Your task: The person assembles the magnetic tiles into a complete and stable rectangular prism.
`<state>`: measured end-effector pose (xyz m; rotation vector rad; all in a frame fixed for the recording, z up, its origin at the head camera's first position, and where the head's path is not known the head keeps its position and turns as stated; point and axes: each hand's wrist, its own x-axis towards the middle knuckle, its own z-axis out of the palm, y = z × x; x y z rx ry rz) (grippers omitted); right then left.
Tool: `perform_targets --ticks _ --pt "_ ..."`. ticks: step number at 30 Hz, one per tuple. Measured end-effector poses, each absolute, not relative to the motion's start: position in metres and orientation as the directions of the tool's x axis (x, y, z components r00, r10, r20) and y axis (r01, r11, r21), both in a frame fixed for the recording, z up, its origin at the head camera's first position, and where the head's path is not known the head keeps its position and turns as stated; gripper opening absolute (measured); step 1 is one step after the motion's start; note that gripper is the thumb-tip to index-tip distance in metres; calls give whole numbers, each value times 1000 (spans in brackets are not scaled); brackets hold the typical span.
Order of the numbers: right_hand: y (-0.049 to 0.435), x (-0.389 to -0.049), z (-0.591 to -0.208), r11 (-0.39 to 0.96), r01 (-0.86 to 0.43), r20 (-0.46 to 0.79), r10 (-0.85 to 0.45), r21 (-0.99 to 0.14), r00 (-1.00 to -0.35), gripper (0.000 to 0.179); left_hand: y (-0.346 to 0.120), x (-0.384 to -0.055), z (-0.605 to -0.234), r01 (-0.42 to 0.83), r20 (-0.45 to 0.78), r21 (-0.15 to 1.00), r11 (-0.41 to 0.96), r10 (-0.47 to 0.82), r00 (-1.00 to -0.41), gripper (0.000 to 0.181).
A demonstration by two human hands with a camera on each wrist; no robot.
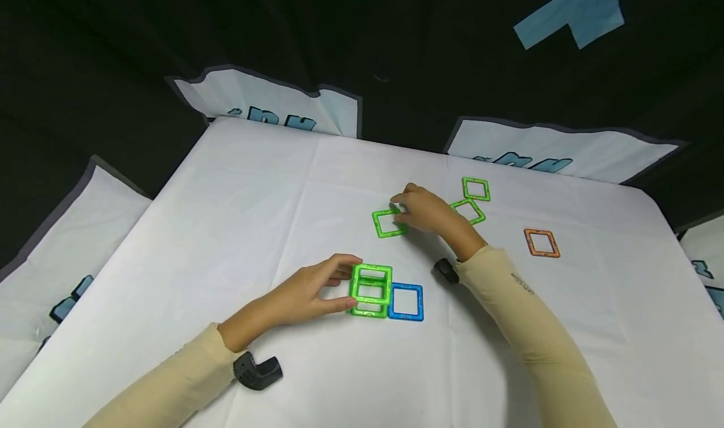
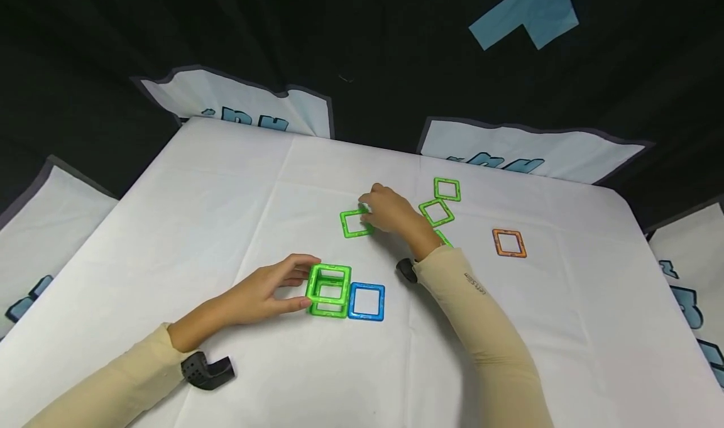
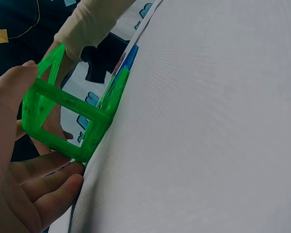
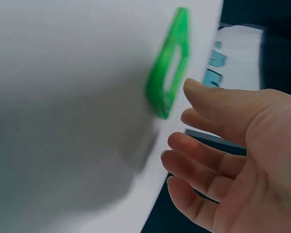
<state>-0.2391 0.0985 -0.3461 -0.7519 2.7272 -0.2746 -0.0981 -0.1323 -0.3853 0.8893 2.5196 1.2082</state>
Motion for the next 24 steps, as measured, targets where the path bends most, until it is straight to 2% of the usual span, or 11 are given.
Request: perform_targets --ticks 4,9,15,24 --pt "94 -243 -356 871 -447 -263 -489 -205 -832 36 -131 -98 -385 435 72 764 477 607 -792 59" --pt "95 -240 -362 884 -424 -261 -463 -195 -847 29 -132 -98 -385 435 68 754 493 600 -797 60" --pt "107 -229 -361 872 -444 -201 -482 -208 -853 19 -132 -98 -386 431 64 752 499 596 -801 59" --pt "127 -203 -348 862 -454 -128 -489 -227 -863 16 -132 -99 -386 418 51 756 503 592 -804 59"
